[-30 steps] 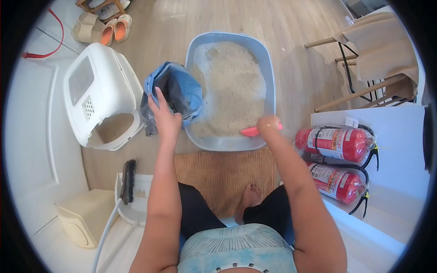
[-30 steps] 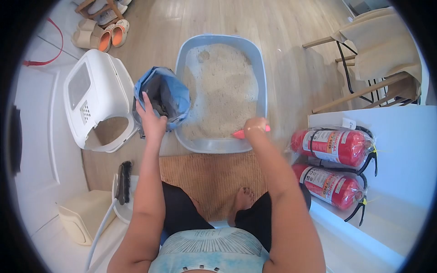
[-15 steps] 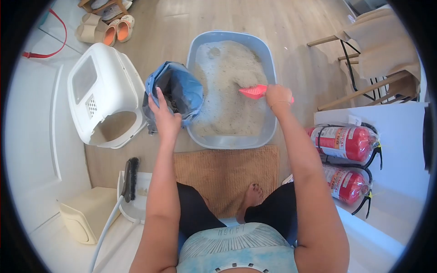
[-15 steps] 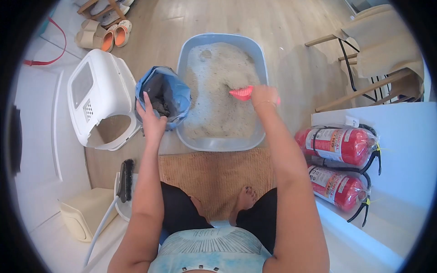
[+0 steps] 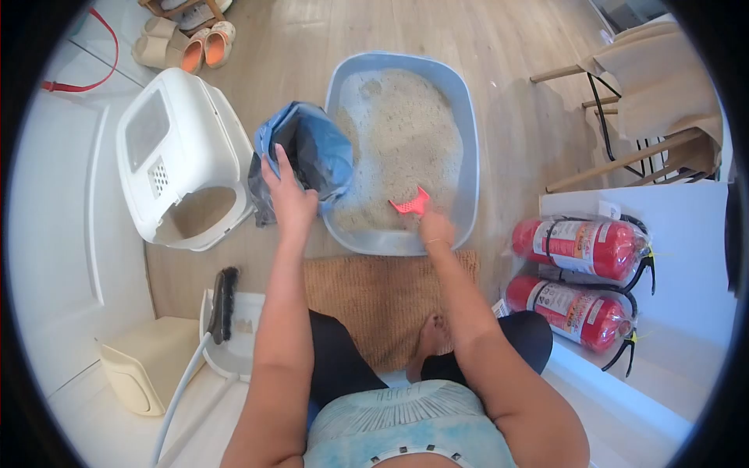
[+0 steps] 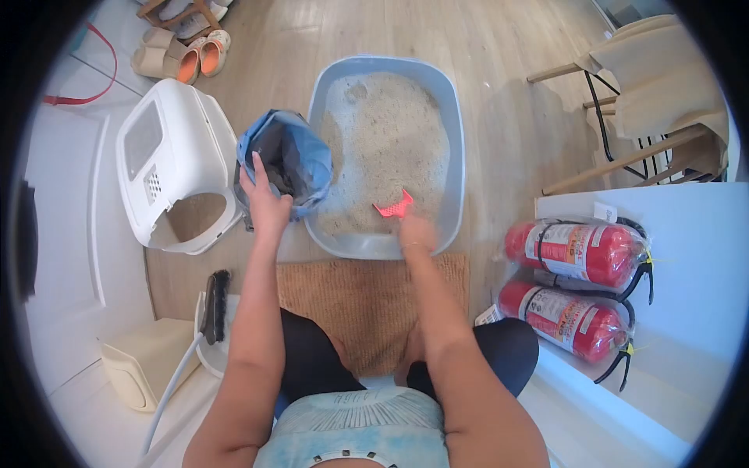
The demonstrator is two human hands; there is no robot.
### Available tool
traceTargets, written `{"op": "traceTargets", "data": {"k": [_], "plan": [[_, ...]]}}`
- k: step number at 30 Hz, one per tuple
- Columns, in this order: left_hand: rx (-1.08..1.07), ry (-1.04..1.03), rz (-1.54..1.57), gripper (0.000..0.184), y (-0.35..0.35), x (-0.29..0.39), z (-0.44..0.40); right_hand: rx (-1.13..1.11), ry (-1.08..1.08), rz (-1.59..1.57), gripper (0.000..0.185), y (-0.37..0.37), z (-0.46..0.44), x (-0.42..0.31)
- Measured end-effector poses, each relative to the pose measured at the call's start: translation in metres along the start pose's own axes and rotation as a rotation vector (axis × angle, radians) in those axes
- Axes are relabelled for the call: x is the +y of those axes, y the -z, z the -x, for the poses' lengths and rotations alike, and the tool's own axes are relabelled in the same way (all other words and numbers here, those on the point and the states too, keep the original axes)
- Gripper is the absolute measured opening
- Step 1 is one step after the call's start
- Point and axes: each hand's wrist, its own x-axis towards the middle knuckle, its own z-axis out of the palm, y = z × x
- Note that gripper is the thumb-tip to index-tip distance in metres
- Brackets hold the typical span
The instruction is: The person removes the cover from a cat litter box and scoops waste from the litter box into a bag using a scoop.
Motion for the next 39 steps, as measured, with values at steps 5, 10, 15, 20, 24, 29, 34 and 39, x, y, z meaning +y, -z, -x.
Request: {"op": "traceTargets", "data": {"k": [5,10,15,20,24,29,34,39], "plan": [[0.044,-0.067,-0.075,0.097,-0.006,-0.007,0.000,0.123,0.029,-0.107,0.032,0.042,-0.018,-0.027],[0.028,-0.041,-0.051,0.097,-0.002,-0.004,-0.001,0.192,0.134,0.008,0.031,0.113,-0.027,-0.028],[0.019,-0.021,-0.052,0.098,-0.002,-0.003,-0.001,0.244,0.242,0.206,0.027,0.203,-0.030,-0.048],[0.035,-0.041,-0.032,0.098,-0.001,-0.006,-0.001,0.115,0.247,0.445,0.024,0.219,-0.031,-0.053],[0.023,-0.022,-0.039,0.098,0.001,-0.006,-0.002,-0.005,0.256,0.478,0.022,0.161,-0.037,-0.005],[0.016,-0.031,-0.002,0.097,0.001,-0.005,-0.002,-0.167,0.175,0.346,0.027,0.096,-0.008,0.020],[0.033,-0.041,-0.053,0.098,-0.002,-0.009,-0.004,-0.170,0.129,0.088,0.037,0.061,-0.001,0.003],[0.027,-0.008,-0.043,0.098,-0.003,-0.004,-0.005,-0.120,0.101,-0.180,0.040,0.014,0.004,-0.021]]}}
